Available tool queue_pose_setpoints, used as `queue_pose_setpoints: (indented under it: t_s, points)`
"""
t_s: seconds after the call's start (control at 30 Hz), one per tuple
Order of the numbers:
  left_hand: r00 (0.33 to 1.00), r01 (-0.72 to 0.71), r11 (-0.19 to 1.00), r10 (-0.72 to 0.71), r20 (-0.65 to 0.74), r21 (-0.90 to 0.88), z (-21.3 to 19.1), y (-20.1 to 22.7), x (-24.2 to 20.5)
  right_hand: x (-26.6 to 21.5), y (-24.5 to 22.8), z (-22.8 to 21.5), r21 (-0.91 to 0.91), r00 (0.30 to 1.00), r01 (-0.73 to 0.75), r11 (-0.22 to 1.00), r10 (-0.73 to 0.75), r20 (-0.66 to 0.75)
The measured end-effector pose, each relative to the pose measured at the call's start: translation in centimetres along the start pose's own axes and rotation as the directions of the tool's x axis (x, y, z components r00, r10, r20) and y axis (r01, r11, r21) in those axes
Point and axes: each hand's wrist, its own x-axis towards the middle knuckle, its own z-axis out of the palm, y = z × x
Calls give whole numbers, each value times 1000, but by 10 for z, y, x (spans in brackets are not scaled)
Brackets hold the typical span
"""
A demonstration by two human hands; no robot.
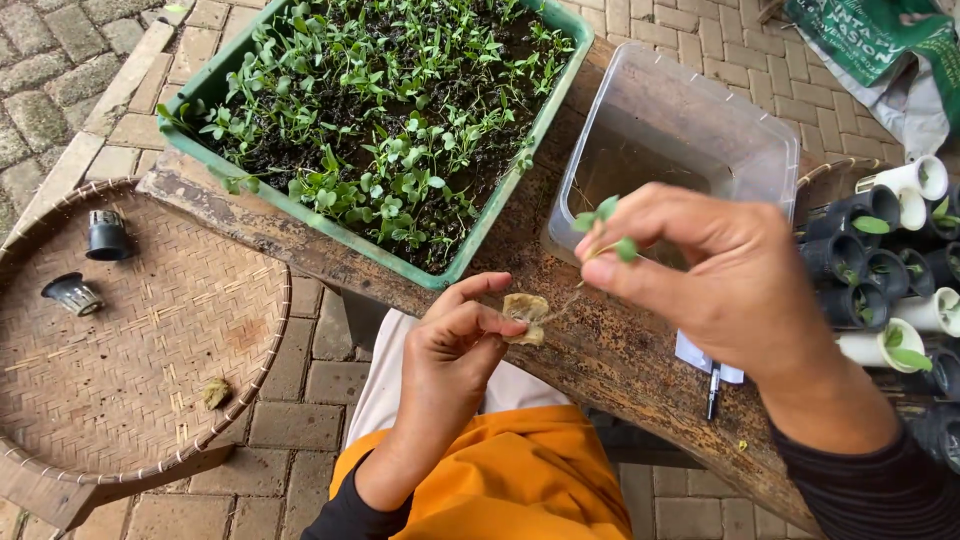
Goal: Removing small seedlings from a tray and preparing them for transplant into individual pots.
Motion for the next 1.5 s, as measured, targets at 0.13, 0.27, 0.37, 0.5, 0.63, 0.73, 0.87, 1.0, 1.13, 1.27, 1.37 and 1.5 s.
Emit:
queue_pose_setpoints:
  t_s: [0.13,0.27,0.37,0.5,0.63,0.73,0.87,1.0,1.13,1.27,1.37,1.5]
  points:
    - [1000,8,1000,-8,-5,28,0,1,-3,-6,9,14,-41,996,-72,997,74,48]
    - [999,31,999,-32,-8,-36,3,4,-4,-10,15,25,-167,1000,-27,986,26,-4]
    - [998,60,994,-61,-9,-89,5,6,-4,-15,24,31,-276,995,104,955,-100,28]
    - [998,61,994,-62,-3,-88,7,8,-4,-22,41,38,-214,997,76,974,-73,25]
    - [999,50,996,-51,-9,-75,7,6,-5,-27,48,44,-166,999,12,986,-7,32]
    - [999,27,997,-28,-23,-66,8,6,-5,-30,53,48,-123,1000,15,992,-12,22]
    - [999,36,998,-38,-39,-57,8,3,-6,-34,58,50,-65,999,-16,998,19,35]
    - [996,78,992,-82,-41,-104,11,2,-7,-37,61,48,9,986,-154,988,153,61]
    - [998,57,993,-56,8,-100,15,11,-6,-42,67,45,80,977,-212,974,211,28]
    - [998,37,994,-32,53,-102,24,20,1,-48,72,31,219,953,-303,927,302,40]
    - [994,82,987,-71,79,-140,34,23,10,-51,68,17,214,942,-332,919,334,25]
    - [995,-16,999,21,97,-48,50,22,23,-53,52,-2,182,985,-168,969,172,-7]
